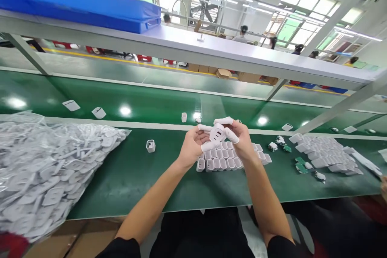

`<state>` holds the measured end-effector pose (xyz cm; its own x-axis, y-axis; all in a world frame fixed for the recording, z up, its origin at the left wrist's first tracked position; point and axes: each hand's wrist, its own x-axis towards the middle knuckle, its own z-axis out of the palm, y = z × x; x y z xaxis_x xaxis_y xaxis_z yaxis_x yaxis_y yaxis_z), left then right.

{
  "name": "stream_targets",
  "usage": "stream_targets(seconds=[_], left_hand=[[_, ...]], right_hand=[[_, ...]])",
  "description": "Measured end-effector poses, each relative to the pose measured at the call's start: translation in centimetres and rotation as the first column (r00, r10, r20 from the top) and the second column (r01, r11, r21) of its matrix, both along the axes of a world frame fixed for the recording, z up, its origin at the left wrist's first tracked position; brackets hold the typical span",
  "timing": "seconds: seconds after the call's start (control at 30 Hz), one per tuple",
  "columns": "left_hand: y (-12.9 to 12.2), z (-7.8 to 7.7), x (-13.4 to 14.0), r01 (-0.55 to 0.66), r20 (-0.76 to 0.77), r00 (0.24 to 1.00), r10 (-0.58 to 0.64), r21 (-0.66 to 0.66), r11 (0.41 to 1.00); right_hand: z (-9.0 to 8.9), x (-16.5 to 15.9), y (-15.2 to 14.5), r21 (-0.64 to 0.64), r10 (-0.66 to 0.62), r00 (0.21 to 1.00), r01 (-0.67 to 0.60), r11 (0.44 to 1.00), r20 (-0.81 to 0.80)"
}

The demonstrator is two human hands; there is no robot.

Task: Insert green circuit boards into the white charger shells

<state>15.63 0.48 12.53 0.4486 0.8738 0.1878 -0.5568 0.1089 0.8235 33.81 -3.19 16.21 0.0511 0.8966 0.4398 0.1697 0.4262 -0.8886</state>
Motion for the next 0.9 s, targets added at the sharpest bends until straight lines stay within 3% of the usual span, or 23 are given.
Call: stream_targets(seconds=[0.23, 0.4, 0.53, 0.7, 0.9], left_hand=[[-7.6, 0.0, -4.2, -0.146, 0.156, 0.973, 0.172, -0.164, 0.976], [-10.7, 0.2, -7.2, -0.236, 0.172, 0.95, 0.262, -0.161, 0.958], [-11.5, -0.1, -9.0, -0.26, 0.134, 0.95, 0.283, -0.167, 0.951], [-11.3, -1.3, -9.2, -0.314, 0.128, 0.928, 0.35, -0.238, 0.919], [-9.5, -3.4, -8.5, -0.365, 0.089, 0.911, 0.403, -0.28, 0.888]], right_hand=[[1.1, -6.3, -3.1, -0.071, 0.053, 0.996, -0.058, 0.996, -0.074], [1.5, -9.7, -4.3, -0.053, 0.145, 0.986, -0.149, 0.987, -0.081], [0.9, -11.6, -4.9, -0.021, 0.202, 0.975, -0.205, 0.979, -0.096], [-1.3, -12.2, -4.2, -0.017, 0.183, 0.979, -0.185, 0.982, -0.087], [-4.6, -11.2, -2.1, 0.025, 0.177, 0.974, -0.182, 0.983, 0.138]])
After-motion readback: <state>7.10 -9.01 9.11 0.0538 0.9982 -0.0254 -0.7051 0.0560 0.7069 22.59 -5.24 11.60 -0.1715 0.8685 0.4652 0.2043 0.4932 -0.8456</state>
